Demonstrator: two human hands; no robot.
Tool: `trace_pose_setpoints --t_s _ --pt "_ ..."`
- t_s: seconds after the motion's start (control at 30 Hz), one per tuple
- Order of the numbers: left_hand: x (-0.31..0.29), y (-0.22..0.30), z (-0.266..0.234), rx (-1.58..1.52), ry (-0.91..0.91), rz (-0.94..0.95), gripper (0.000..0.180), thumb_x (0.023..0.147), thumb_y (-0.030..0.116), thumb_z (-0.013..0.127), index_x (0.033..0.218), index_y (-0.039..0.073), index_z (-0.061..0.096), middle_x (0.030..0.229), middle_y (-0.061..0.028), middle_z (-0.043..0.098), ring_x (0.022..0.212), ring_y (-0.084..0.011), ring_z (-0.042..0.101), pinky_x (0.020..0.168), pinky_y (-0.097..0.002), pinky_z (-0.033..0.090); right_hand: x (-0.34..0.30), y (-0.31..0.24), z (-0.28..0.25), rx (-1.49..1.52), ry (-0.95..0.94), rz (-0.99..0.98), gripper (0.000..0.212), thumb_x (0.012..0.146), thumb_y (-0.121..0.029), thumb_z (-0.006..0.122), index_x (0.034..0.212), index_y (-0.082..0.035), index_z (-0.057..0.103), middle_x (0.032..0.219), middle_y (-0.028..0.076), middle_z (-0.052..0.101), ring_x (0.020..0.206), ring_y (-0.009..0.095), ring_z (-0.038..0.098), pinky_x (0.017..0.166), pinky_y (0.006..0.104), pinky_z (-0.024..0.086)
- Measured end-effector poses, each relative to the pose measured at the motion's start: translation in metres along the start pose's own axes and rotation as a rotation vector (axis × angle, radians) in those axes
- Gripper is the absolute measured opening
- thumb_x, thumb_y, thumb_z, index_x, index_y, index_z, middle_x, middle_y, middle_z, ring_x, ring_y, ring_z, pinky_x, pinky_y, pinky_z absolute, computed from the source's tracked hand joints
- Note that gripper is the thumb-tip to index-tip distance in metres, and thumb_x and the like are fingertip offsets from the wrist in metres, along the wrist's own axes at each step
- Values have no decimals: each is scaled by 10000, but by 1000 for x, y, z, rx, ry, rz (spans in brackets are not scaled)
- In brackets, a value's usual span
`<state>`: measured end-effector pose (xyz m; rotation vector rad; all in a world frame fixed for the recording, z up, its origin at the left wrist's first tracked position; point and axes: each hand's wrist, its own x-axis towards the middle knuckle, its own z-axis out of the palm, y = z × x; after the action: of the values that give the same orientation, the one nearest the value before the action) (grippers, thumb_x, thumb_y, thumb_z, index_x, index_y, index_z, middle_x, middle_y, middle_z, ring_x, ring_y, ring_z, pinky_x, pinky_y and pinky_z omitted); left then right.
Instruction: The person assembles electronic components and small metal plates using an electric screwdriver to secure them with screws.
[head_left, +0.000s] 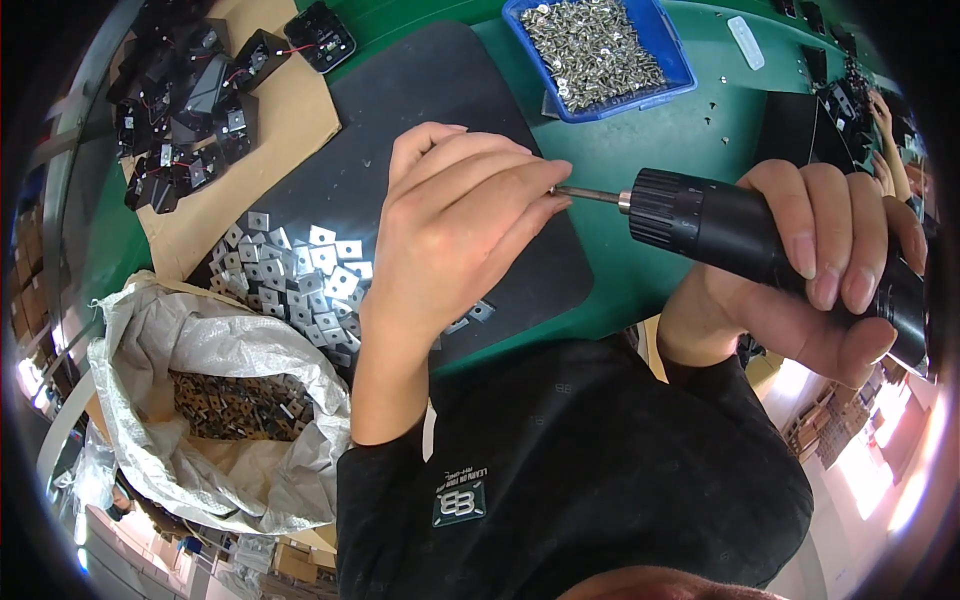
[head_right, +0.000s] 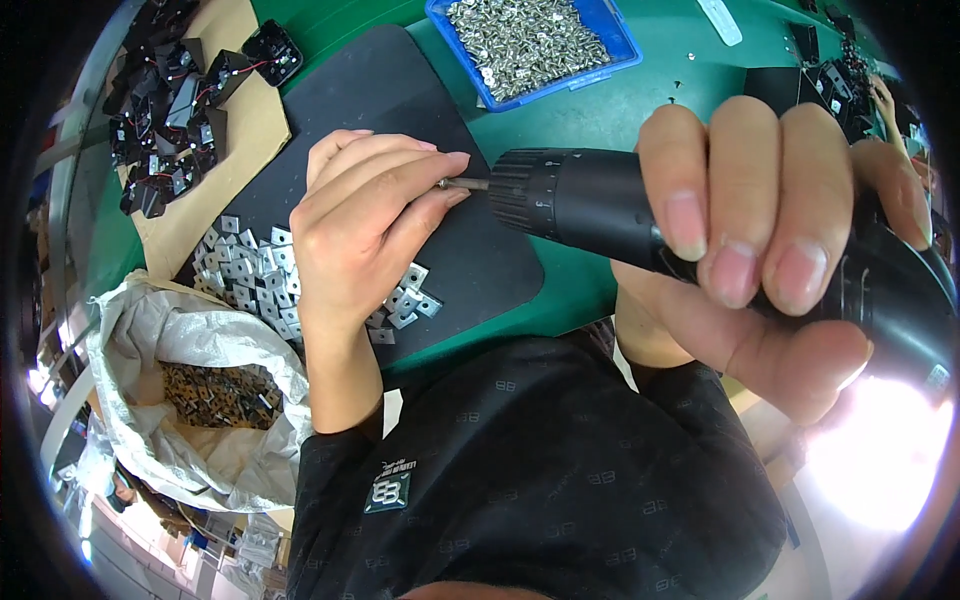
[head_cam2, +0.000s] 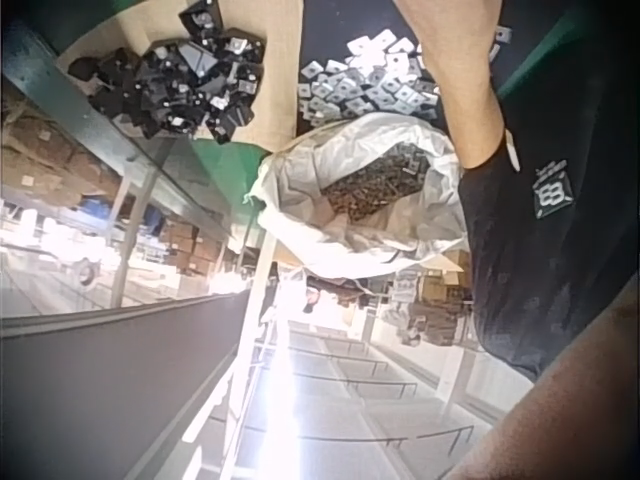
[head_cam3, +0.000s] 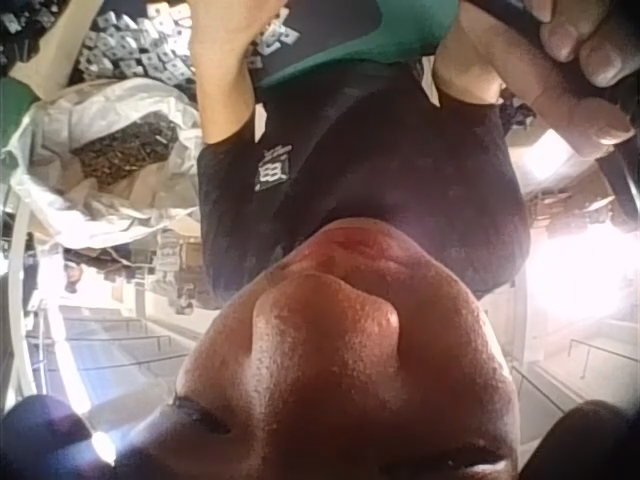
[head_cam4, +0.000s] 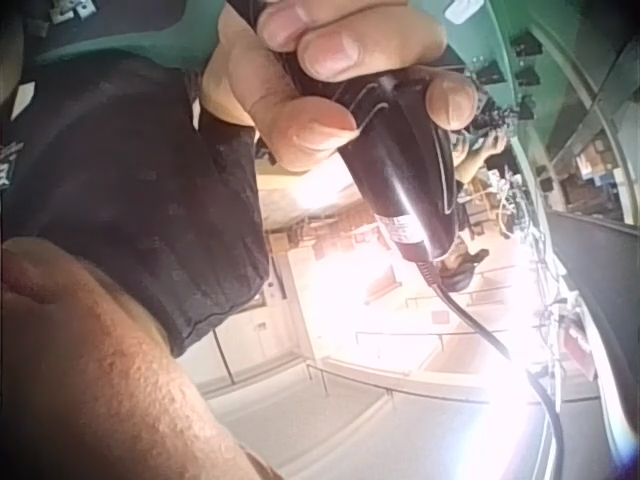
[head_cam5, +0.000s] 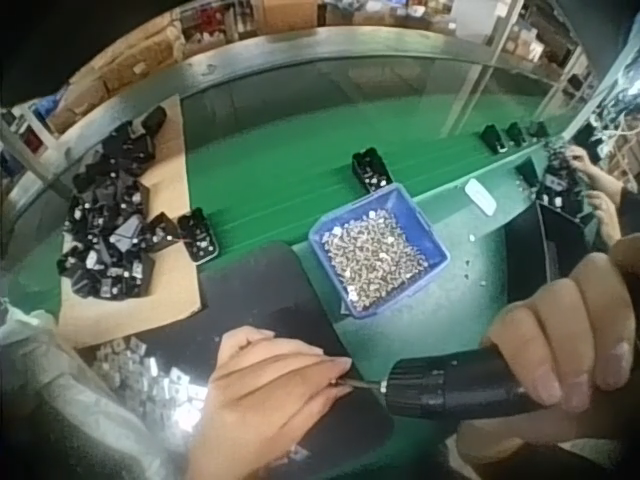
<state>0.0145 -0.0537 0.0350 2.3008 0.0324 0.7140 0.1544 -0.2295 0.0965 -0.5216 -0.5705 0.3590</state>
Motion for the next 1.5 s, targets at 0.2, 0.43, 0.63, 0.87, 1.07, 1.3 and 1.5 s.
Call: trace_pose_setpoints --t_s 0.2,0.43,0.63,0.87,1.07,1.3,1.5 --pt "-4 -1 1 -14 -16 -2 240 703 92 824 926 69 738 877 -27 718 887 -185 678 875 -362 432 1 -3 -5 87 -122 185 414 721 -149 820 1095 -128 642 810 -52 609 727 79 591 770 241 479" --pt "-8 1 3 -27 -26 -34 246 709 90 817 937 61 731 891 -35 715 890 -193 675 876 -363 431 0 -1 -7 54 -103 167 415 722 -134 828 1096 -139 647 814 -51 614 720 85 588 766 250 478" --pt "-11 3 7 -19 -46 -53 225 715 85 809 920 55 721 881 -42 709 897 -202 668 880 -367 430 4 5 -3 71 -142 213 437 737 -140 834 1125 -146 633 836 -49 608 741 80 580 782 249 464" --pt "-14 6 4 -22 -53 -98 181 714 57 783 888 33 741 909 -75 730 925 -242 691 890 -373 463 0 14 -4 85 -151 186 464 751 -161 828 1158 -157 606 859 -50 598 757 81 573 794 256 452" --pt "-20 -3 -20 -12 -75 -136 697 629 229 872 1256 26 646 1195 -105 673 1094 -306 623 950 -405 415 -2 18 -3 36 -132 213 459 764 -168 807 1171 -155 594 855 -52 585 748 88 553 783 264 428" --pt "-46 -13 -23 239 -305 -351 1031 547 171 904 1467 75 447 1442 -127 521 1312 -336 481 1062 -455 363 -2 36 -4 -136 -246 210 454 830 -211 731 1234 -156 532 909 -24 556 824 122 515 831 307 390" --pt "-48 -21 -11 191 -203 -346 845 558 147 894 1331 53 567 1212 -135 628 1078 -333 598 962 -426 437 -9 59 -7 -171 -330 216 483 859 -223 698 1288 -154 486 889 -19 537 771 121 503 771 328 389"
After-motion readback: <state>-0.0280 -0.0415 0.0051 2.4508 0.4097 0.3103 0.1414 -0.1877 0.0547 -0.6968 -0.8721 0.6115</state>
